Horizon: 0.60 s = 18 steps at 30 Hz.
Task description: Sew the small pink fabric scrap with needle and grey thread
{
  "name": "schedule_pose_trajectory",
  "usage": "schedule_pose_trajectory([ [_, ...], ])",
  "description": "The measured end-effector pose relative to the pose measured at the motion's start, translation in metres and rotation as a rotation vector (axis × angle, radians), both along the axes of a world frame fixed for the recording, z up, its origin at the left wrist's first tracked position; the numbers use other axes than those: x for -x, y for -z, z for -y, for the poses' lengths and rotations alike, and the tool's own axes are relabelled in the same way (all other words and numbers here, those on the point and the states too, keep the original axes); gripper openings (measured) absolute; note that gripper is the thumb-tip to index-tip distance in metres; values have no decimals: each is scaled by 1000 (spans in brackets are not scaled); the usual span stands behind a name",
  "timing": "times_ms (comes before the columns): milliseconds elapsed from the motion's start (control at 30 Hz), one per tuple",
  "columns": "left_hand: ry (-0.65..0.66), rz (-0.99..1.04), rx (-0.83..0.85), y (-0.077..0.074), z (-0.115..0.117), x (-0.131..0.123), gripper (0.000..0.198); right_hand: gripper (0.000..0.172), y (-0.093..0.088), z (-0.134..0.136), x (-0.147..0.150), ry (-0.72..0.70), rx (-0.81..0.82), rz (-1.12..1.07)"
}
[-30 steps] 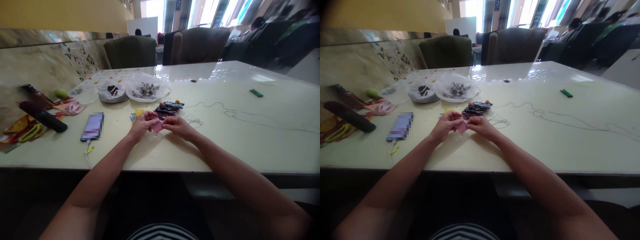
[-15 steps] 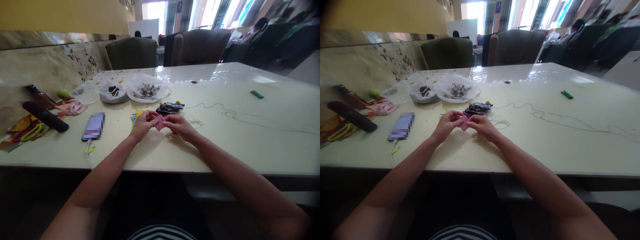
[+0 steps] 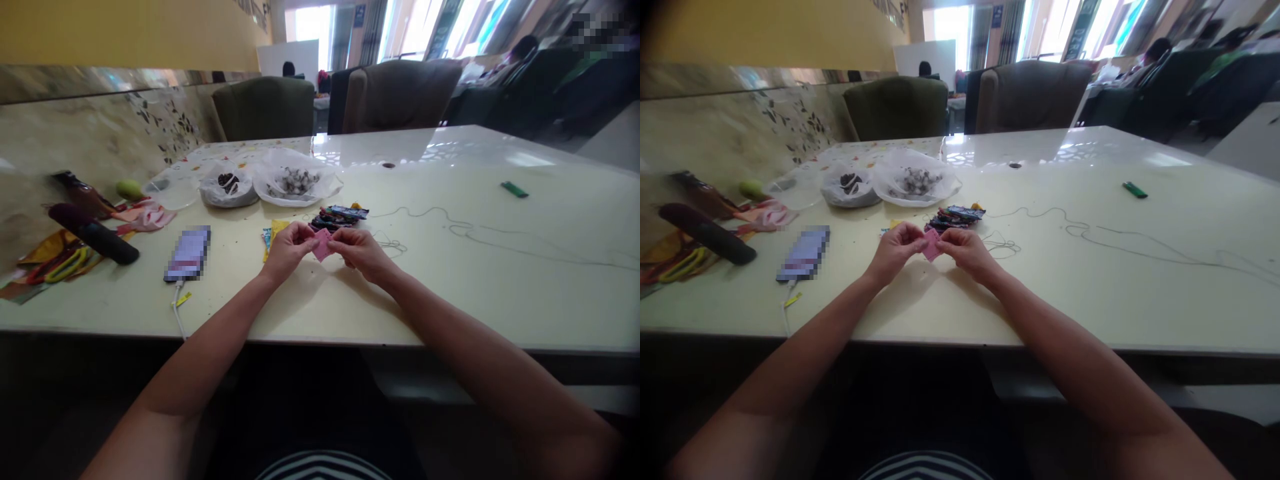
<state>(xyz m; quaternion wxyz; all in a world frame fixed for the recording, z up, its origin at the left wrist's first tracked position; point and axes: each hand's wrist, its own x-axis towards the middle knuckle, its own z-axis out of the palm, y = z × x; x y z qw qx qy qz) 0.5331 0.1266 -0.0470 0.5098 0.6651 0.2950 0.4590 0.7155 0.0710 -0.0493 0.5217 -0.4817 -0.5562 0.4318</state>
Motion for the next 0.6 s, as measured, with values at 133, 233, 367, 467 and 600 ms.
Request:
schedule_pose_trajectory([
  [133, 6, 25, 28, 1, 0, -1, 27, 29, 1, -1, -1, 4, -19, -6],
  [233, 2, 21, 26, 2, -1, 0, 27, 29, 1, -1, -1, 6, -30, -4],
  [367, -2, -31, 11, 1, -1, 1, 24, 30, 2, -2, -1, 10, -52, 17],
  [467, 19, -74, 4, -1, 1, 2, 25, 31, 1, -1, -1, 0, -70, 35],
  [600, 101, -94, 15, -2, 4, 1, 28, 33, 0, 1, 0, -27, -50, 49],
])
